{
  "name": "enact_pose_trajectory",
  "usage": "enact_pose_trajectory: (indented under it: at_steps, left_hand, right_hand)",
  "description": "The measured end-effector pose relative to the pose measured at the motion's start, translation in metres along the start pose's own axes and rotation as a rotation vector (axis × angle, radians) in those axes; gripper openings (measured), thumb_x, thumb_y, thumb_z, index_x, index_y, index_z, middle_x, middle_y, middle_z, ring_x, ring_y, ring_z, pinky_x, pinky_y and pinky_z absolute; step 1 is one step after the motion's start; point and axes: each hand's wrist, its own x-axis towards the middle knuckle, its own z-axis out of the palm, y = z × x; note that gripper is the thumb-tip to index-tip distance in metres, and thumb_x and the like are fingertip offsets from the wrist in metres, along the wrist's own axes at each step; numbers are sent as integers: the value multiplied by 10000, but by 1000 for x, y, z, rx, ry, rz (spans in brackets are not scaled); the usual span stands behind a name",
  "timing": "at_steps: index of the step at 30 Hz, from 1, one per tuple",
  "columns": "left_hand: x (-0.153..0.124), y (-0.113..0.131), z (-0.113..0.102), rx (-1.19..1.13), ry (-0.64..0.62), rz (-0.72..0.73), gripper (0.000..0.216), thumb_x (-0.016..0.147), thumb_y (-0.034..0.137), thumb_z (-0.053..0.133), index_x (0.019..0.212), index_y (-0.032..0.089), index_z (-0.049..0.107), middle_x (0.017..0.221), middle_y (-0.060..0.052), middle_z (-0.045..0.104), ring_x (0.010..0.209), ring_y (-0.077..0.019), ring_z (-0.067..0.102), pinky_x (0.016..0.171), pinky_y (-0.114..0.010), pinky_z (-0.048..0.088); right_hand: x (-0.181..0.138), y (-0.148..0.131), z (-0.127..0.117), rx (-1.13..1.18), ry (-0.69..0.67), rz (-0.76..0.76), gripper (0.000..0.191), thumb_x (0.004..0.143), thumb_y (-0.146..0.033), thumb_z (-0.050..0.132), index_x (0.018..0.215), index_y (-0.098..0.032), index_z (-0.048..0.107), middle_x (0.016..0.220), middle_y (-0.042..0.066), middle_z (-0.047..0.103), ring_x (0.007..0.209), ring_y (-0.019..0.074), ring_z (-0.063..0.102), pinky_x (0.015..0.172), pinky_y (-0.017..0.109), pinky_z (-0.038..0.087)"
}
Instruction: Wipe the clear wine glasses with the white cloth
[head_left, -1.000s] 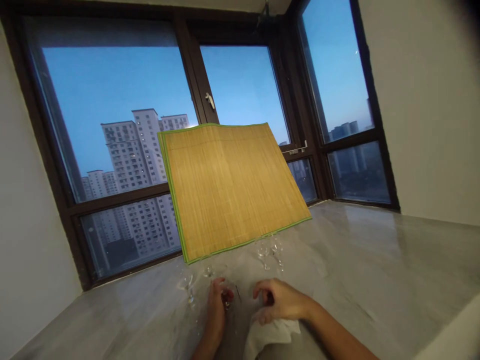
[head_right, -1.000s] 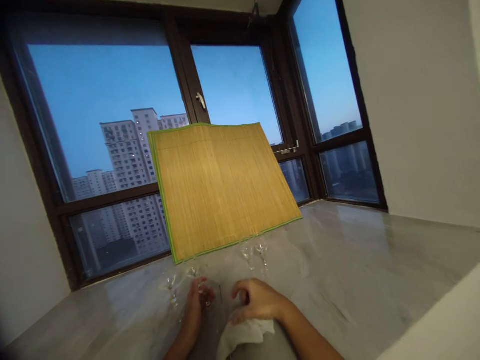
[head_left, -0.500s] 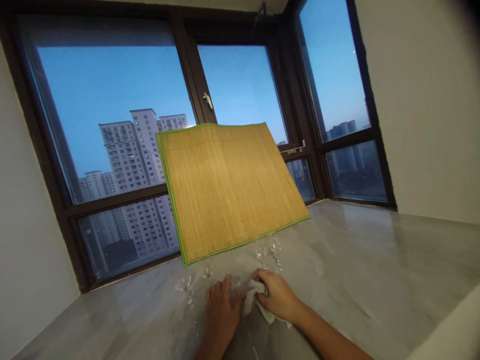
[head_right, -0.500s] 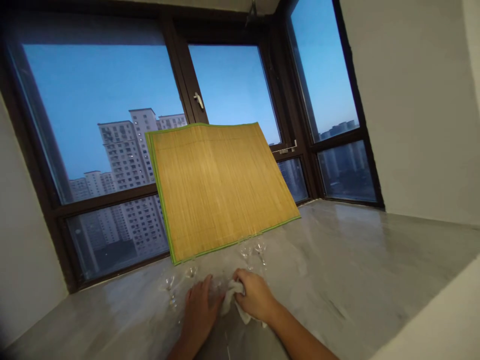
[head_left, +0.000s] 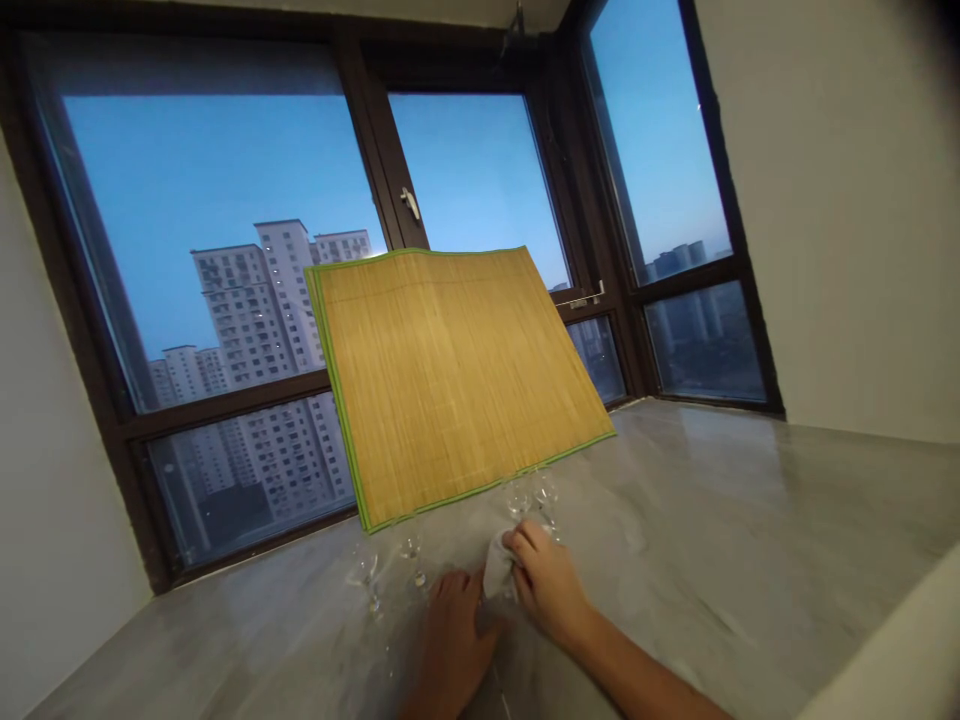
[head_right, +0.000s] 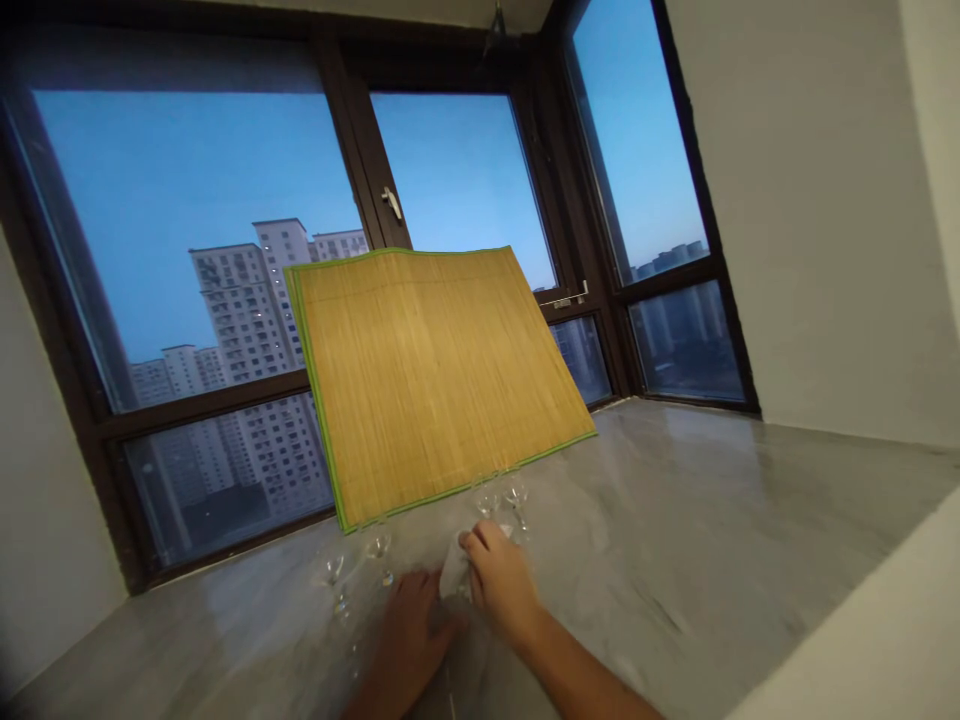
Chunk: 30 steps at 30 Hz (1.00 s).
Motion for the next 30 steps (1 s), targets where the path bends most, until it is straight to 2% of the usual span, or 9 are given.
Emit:
enact_pose_trajectory:
  at_steps: [3,5,9,13,17,21,23,25,30]
  left_hand:
    - [1,1,-2,-18,18,-6,548,812,402,622,1326,220,565,1160,-92,639,1098,-262,525,981,-392,385]
    - [1,1,-4,4,51,-29,546,822,405,611,1337,232,558,1159,-92,641,1097,-265,529,969,-390,389]
    - [3,-3,-6,90,134,-73,520,830,396,606,1319,223,575,1109,-98,656,1065,-273,547,964,-408,378]
    - [5,-11,-4,107,147,-66,524,838,440,600,1308,210,585,1092,-103,659,1048,-279,552,967,-422,374]
    - [5,-20,0,90,155,-95,534,846,469,580,1307,200,584,1129,-108,656,1072,-279,548,990,-431,363]
    - [6,-26,-1,75,174,-114,542,850,477,566,1314,196,575,1131,-103,656,1078,-274,550,1002,-432,357]
    - [6,-26,-3,76,188,-116,541,849,476,563,1311,196,577,1116,-100,659,1069,-274,554,995,-430,364]
    - [6,-24,-5,72,183,-105,534,842,469,570,1305,201,583,1102,-97,662,1057,-272,560,987,-426,373]
    - [6,-17,-5,55,171,-74,513,833,435,590,1298,216,592,1100,-97,664,1051,-269,564,970,-420,392]
  right_hand:
    - [1,4,-7,-84,20,109,351,745,-8,435,984,-196,609,962,83,582,887,209,553,730,280,406]
    - [1,6,-9,-29,33,137,345,720,7,443,944,-197,607,963,75,591,905,209,559,758,284,410]
    - [1,5,-3,242,16,122,325,674,-1,462,880,-208,605,917,40,625,916,203,581,813,295,417]
    - [4,1,2,534,-26,168,308,634,-30,478,848,-197,624,879,29,651,887,195,601,825,300,432]
    - [4,-2,0,745,-103,203,462,558,-29,447,949,-190,632,915,20,652,912,187,610,861,306,445]
    - [0,0,0,879,-204,168,654,513,-22,409,1115,-211,582,1065,22,662,1042,183,611,955,325,430]
    - [-3,4,4,886,-224,201,750,532,-15,412,1246,-227,504,1097,27,665,1075,183,610,964,339,432]
    - [-5,8,9,825,-199,237,803,576,-6,421,1345,-237,412,1046,25,670,1030,177,621,953,351,437]
    - [-4,13,15,630,-74,165,787,665,-2,434,1410,-230,327,920,9,610,888,155,601,912,333,450]
